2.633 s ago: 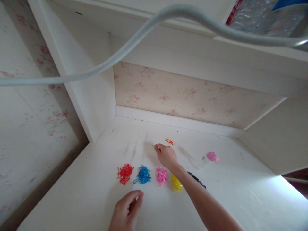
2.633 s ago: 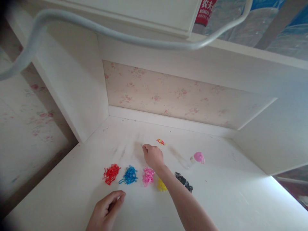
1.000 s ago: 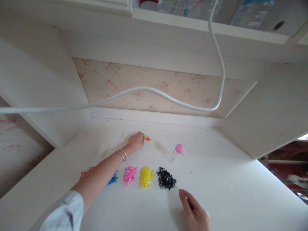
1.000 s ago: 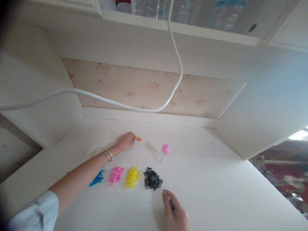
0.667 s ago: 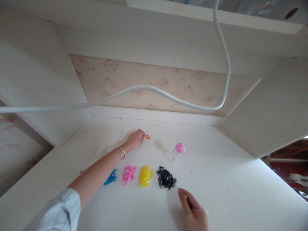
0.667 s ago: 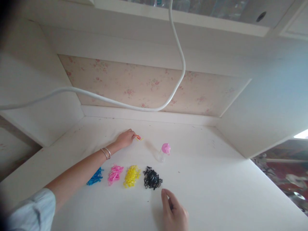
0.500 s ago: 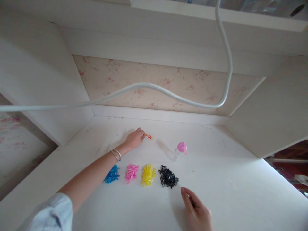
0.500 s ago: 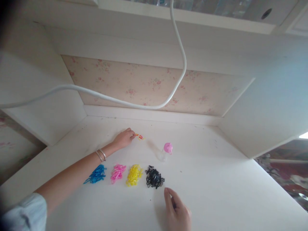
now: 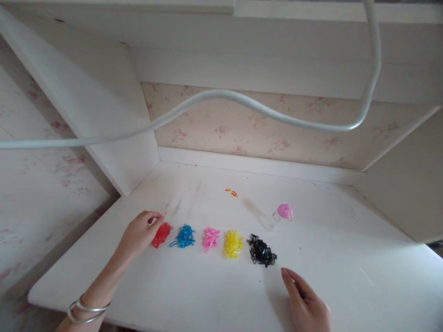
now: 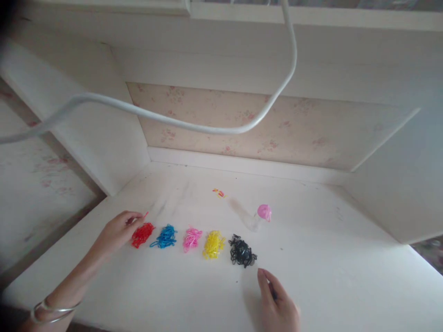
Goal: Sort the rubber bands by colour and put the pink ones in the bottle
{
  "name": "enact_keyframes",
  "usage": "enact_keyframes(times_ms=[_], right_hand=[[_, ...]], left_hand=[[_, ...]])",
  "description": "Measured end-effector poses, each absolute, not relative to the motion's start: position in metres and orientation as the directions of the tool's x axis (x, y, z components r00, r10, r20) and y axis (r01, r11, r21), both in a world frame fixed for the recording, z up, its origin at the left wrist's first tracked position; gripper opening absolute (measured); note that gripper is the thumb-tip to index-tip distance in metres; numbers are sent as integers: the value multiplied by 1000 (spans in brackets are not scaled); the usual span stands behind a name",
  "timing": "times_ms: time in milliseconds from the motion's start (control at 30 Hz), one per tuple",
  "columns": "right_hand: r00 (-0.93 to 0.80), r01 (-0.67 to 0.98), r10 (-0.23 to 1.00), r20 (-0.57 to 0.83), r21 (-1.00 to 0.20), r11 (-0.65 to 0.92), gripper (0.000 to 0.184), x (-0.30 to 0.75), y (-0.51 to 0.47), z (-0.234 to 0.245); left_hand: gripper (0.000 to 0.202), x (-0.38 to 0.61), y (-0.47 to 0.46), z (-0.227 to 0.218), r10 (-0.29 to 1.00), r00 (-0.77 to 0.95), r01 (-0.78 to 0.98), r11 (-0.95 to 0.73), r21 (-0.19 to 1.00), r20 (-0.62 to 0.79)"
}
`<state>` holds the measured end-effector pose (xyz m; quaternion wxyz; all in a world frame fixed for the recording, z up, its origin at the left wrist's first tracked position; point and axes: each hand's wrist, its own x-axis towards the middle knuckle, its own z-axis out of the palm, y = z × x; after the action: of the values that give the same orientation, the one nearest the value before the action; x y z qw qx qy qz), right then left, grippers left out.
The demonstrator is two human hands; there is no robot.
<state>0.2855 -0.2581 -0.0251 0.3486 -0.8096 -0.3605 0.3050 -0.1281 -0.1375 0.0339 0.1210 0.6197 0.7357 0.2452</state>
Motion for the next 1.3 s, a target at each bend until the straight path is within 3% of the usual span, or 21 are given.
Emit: enact_keyframes(times_ms=[300, 633, 767, 867, 967, 1033, 1167, 1300], right_hand=[[574, 387, 781, -245, -759, -523, 53, 280, -261, -16], [571, 465, 805, -159, -746, -477, 54, 266, -258, -5], [469, 549, 878, -90, -749, -370, 52, 239, -241, 19], [270, 726, 963, 16, -660, -193, 46, 209, -207, 44], [137, 889, 991, 7, -443, -120, 39, 186, -154, 60], [151, 937, 987, -56, -309, -161, 36, 178, -117, 61], [232, 943, 966, -116, -218, -253, 40, 178, -58, 50], [262, 951, 949, -177, -118, -284, 32, 183, -31, 41]], left_hand=[[28, -143, -171, 18, 980, -188, 871, 137, 472, 63], [26, -118, -219, 6, 947, -170, 834, -9, 551, 273], [29, -103, -243, -5, 926, -245, 793, 21, 609, 287], [34, -103, -247, -6, 927, -295, 754, 78, 652, 230], [38, -105, -248, -6, 931, -269, 768, 54, 638, 245], [39, -106, -249, -7, 928, -240, 792, 19, 611, 283], [38, -106, -251, -11, 922, -222, 807, -9, 591, 317], [38, -107, -251, -12, 923, -224, 794, -13, 607, 312]])
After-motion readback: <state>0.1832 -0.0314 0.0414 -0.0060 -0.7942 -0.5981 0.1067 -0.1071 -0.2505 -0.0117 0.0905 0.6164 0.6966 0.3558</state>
